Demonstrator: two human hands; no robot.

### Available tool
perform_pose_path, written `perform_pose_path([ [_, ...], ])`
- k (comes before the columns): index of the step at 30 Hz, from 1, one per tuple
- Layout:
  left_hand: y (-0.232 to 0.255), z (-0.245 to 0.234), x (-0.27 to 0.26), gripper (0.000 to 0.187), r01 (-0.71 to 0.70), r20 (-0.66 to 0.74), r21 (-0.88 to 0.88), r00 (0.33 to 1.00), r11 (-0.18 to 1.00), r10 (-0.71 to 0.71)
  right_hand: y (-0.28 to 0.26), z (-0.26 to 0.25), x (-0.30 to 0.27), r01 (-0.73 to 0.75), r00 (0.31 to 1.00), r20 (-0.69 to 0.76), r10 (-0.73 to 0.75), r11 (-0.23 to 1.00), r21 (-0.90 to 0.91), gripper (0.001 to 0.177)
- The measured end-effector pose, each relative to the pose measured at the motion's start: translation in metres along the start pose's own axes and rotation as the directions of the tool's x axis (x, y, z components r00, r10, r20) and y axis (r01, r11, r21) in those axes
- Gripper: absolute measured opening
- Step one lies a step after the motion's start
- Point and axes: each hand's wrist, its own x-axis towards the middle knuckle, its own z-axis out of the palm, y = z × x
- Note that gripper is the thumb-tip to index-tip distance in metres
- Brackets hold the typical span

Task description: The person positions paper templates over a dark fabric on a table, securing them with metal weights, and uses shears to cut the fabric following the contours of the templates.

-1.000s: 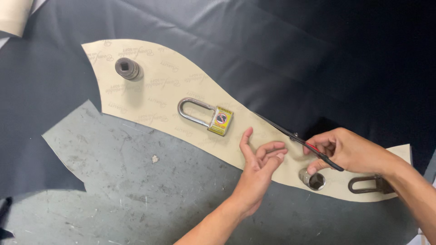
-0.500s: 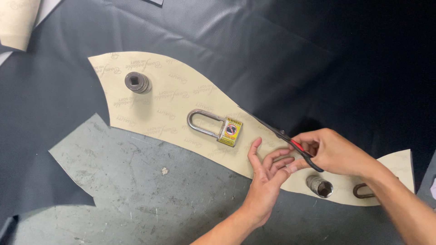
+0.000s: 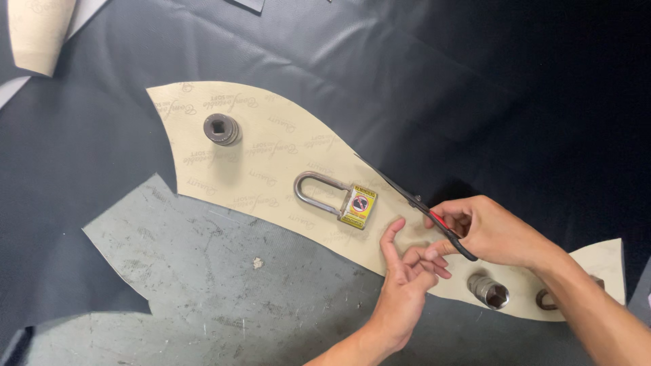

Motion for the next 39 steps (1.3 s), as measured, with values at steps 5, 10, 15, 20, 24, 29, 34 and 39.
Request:
perform_pose_path([
  [5, -0.004, -0.002, 0.0, 0.092, -0.034, 0.018, -0.012, 0.999, 0.999, 0.035, 0.004, -0.001, 0.003, 0.051, 0.998, 0.039, -0.054, 0.996, 0.067, 0.045],
  [10, -0.008, -0.004, 0.001, 0.092, -0.056, 0.039, 0.005, 0.998, 0.998, 0.056, -0.011, 0.005, 0.01, 0.061, 0.998, -0.014, -0.06, 0.998, 0.033, 0.043],
  [15, 0.0, -0.003, -0.003, 0.085, -0.039, -0.012, 0.038, 0.999, 0.999, 0.039, -0.03, 0.005, 0.011, -0.001, 1.0, 0.003, 0.001, 0.997, 0.072, 0.039],
  [20, 0.052, -0.018, -0.045, 0.056, -0.416, -0.027, 0.727, 0.778, 0.547, 0.628, -0.038, 0.002, 0.013, -0.032, 0.998, 0.05, 0.028, 0.997, 0.064, 0.041],
  [24, 0.152, -0.079, -0.021, 0.063, -0.266, 0.043, 0.963, 0.344, 0.053, 0.938, -0.035, 0.004, 0.017, -0.025, 0.998, 0.054, 0.022, 0.998, 0.06, 0.046],
  [29, 0.212, -0.099, 0.027, 0.086, -0.176, 0.069, 0.984, 0.237, -0.027, 0.969, -0.03, 0.006, 0.022, -0.109, 0.994, 0.04, 0.106, 0.99, 0.089, 0.05],
  [34, 0.214, -0.102, 0.042, 0.097, -0.034, 0.076, 0.997, 0.287, -0.069, 0.955, -0.033, 0.004, 0.026, -0.168, 0.985, 0.06, 0.163, 0.981, 0.097, 0.051],
  [39, 0.212, -0.106, 0.046, 0.094, 0.032, 0.08, 0.995, 0.316, -0.095, 0.945, -0.048, 0.002, 0.039, -0.14, 0.988, 0.068, 0.135, 0.987, 0.077, 0.056],
])
